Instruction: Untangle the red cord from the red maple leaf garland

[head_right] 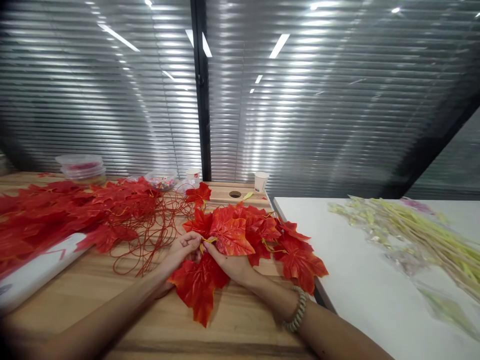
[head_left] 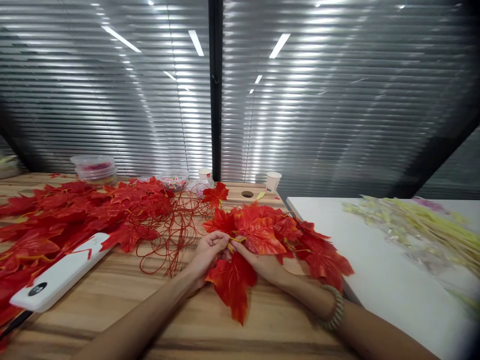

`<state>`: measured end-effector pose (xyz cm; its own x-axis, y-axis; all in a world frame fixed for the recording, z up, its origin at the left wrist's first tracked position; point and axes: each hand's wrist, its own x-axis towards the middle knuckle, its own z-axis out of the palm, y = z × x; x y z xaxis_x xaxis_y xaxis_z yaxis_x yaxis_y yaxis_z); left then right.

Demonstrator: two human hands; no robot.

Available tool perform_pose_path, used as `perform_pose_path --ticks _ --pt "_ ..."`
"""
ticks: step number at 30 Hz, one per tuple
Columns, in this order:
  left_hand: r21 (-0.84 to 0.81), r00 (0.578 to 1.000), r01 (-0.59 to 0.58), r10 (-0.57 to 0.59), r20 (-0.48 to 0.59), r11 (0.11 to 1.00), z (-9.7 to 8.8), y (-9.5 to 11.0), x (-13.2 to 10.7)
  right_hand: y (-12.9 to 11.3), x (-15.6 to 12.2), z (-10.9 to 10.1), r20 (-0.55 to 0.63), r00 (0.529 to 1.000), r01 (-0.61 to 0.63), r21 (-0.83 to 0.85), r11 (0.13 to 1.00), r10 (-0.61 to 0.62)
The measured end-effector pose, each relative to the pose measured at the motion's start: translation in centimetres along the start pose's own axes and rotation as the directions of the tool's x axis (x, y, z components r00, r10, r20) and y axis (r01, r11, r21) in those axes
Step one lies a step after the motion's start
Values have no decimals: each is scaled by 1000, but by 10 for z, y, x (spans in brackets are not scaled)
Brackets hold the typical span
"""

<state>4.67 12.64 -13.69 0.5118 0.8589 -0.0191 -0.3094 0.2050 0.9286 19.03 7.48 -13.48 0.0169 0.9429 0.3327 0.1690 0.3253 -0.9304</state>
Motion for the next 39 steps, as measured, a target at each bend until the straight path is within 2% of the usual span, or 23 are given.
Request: perform_pose_path --ticks 3,6,9,15,19,29,35,39 --pt "-1 1000 -4 4 -16 1000 2 1 -2 -2 1 3 -2 999 41 -178 983 -42" --pt "17 1000 -15 15 -26 1000 4 2 -4 -2 1 2 -11 998 58 -230 971 -62" --pt "45 999 -20 22 -41 999 5 2 -5 -1 1 2 -18 997 74 -162 984 -78" --pt "61 999 -8 11 -40 998 7 3 -7 -1 3 3 -14 1000 6 -15 1000 -6" --pt "101 999 1 2 -34 995 5 3 -6 1 4 3 -6 999 36 -3 999 -36" --pt "151 1000 4 1 -31 989 8 4 -12 1 4 -1 24 998 56 -119 991 -53" --pt "80 999 -17 20 -37 997 6 4 -9 -3 5 1 30 999 27 45 999 -28" --pt "121 997 -42 49 -57 992 7 10 -10 -8 4 0 82 995 50 94 994 -58"
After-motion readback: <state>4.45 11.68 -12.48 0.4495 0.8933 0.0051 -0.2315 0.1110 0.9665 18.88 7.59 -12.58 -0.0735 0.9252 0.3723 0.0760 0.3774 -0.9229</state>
